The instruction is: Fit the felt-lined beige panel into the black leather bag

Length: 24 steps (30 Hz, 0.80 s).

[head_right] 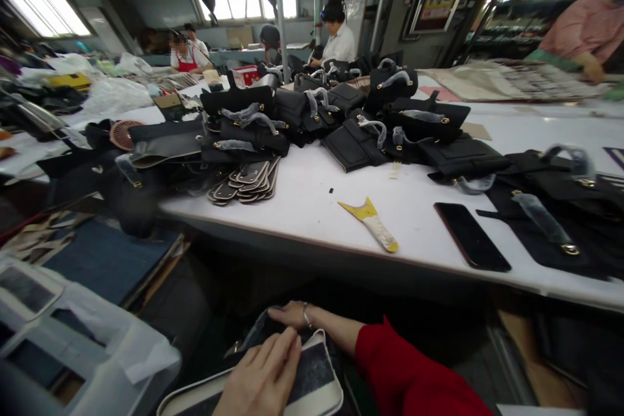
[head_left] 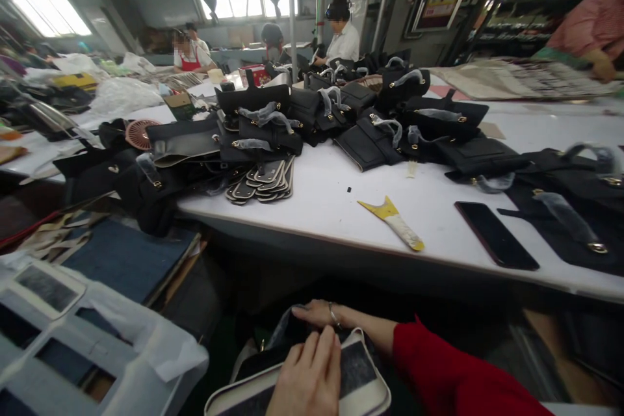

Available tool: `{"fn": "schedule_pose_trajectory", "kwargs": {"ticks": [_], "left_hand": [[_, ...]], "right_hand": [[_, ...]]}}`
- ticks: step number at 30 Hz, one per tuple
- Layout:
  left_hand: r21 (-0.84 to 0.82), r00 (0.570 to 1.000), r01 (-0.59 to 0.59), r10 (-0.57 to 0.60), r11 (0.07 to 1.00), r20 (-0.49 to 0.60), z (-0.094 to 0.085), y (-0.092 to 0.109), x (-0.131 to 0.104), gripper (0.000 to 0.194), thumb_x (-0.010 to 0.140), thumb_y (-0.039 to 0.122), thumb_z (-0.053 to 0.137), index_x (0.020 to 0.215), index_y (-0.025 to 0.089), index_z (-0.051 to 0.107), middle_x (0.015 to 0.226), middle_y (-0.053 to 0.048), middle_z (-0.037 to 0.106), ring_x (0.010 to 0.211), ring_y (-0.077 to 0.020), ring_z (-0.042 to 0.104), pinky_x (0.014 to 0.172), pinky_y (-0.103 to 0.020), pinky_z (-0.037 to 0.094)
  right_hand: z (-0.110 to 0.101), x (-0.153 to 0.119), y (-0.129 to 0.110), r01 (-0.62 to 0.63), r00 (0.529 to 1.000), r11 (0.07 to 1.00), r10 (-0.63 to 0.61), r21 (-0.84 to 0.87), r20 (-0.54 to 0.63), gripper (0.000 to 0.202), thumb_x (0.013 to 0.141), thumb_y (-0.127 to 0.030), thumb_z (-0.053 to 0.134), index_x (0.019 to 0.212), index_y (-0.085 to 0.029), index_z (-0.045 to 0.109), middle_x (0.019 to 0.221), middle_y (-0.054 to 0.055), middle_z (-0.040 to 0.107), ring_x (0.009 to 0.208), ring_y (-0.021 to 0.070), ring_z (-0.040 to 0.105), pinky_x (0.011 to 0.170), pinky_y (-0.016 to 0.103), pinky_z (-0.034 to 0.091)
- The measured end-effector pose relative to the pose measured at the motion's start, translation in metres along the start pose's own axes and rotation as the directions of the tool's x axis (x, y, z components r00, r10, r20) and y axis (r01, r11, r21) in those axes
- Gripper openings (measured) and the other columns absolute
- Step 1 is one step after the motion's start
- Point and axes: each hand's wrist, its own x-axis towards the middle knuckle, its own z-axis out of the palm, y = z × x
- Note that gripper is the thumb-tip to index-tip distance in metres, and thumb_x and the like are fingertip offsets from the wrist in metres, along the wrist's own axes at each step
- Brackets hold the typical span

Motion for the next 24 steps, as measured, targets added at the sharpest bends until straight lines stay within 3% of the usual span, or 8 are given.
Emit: {"fn": "schedule_pose_trajectory", "kwargs": {"ticks": [2, 5, 8, 11, 13, 20, 24], "left_hand": [[-0.03, 0.997, 0.068, -0.066, 0.997, 0.046, -0.01, 0.002, 0.006, 0.028, 0.092, 0.017, 0.052, 0.117, 0.017, 0.063, 0.11, -0.004, 0.071, 0.092, -0.0202, 0.064, 0.073, -0.03, 0.047], [-0.094, 0.982, 0.154, -0.142, 0.984, 0.123, -0.024, 0.006, 0.011, 0.04, 0.077, 0.018, 0.065, 0.116, 0.019, 0.065, 0.103, -0.003, 0.07, 0.086, -0.0222, 0.062, 0.071, -0.034, 0.046], [-0.128, 0.969, 0.21, -0.189, 0.969, 0.16, -0.029, 0.01, 0.011, 0.048, 0.068, 0.012, 0.062, 0.115, 0.017, 0.066, 0.106, -0.005, 0.069, 0.089, -0.0242, 0.06, 0.075, -0.036, 0.047], [-0.176, 0.964, 0.236, -0.208, 0.956, 0.163, -0.026, 0.011, 0.005, 0.048, 0.067, 0.007, 0.056, 0.113, 0.015, 0.067, 0.108, -0.008, 0.068, 0.091, -0.025, 0.059, 0.078, -0.037, 0.048], [-0.22, 0.968, 0.231, -0.201, 0.948, 0.149, -0.023, 0.01, 0.002, 0.047, 0.067, 0.006, 0.055, 0.112, 0.016, 0.067, 0.106, -0.009, 0.067, 0.089, -0.0253, 0.058, 0.08, -0.039, 0.049], [-0.31, 0.952, 0.272, -0.208, 0.911, 0.222, -0.037, 0.012, 0.005, 0.041, 0.078, 0.003, 0.048, 0.113, 0.014, 0.066, 0.106, -0.01, 0.065, 0.096, -0.0267, 0.058, 0.094, -0.049, 0.049], [-0.487, 0.931, 0.357, -0.264, 0.797, 0.251, -0.056, -0.002, 0.005, 0.041, 0.085, 0.003, 0.04, 0.109, 0.023, 0.068, 0.105, -0.004, 0.067, 0.104, -0.0206, 0.061, 0.116, -0.052, 0.032]], "right_hand": [[-0.02, -0.014, 0.001, -0.023, 0.999, 1.0, 0.023, -0.003, -0.049, 0.03, 0.096, -0.042, 0.059, 0.088, -0.014, 0.065, 0.081, -0.001, 0.062, 0.074, 0.016, 0.062, 0.07, 0.032, 0.054], [-0.051, -0.053, -0.008, 0.051, 0.997, 0.996, -0.047, 0.071, -0.054, 0.026, 0.096, -0.039, 0.058, 0.095, -0.014, 0.067, 0.072, -0.002, 0.061, 0.059, 0.0106, 0.056, 0.061, 0.027, 0.05], [-0.069, -0.094, -0.024, 0.128, 0.991, 0.984, -0.131, 0.126, 0.015, 0.03, 0.08, -0.04, 0.07, 0.097, -0.015, 0.075, 0.07, -0.002, 0.065, 0.058, 0.0095, 0.054, 0.059, 0.023, 0.046], [-0.073, -0.117, -0.036, 0.167, 0.984, 0.982, -0.172, 0.088, 0.05, 0.035, 0.065, -0.038, 0.077, 0.092, -0.015, 0.08, 0.073, 0.001, 0.07, 0.063, 0.0118, 0.057, 0.061, 0.022, 0.045], [-0.071, -0.121, -0.04, 0.19, 0.981, 0.982, -0.191, 0.02, 0.046, 0.036, 0.063, -0.035, 0.077, 0.093, -0.016, 0.081, 0.072, 0.001, 0.071, 0.066, 0.0133, 0.058, 0.062, 0.022, 0.044], [-0.065, -0.137, -0.048, 0.267, 0.963, 0.917, -0.268, -0.295, 0.037, 0.034, 0.077, -0.037, 0.07, 0.108, -0.024, 0.077, 0.084, 0.002, 0.071, 0.081, 0.0184, 0.062, 0.071, 0.025, 0.042], [-0.066, -0.138, -0.065, 0.272, 0.962, 0.875, -0.25, -0.4, 0.108, 0.031, 0.086, -0.036, 0.062, 0.112, -0.024, 0.075, 0.085, 0.002, 0.07, 0.084, 0.0187, 0.062, 0.075, 0.026, 0.043]]}}
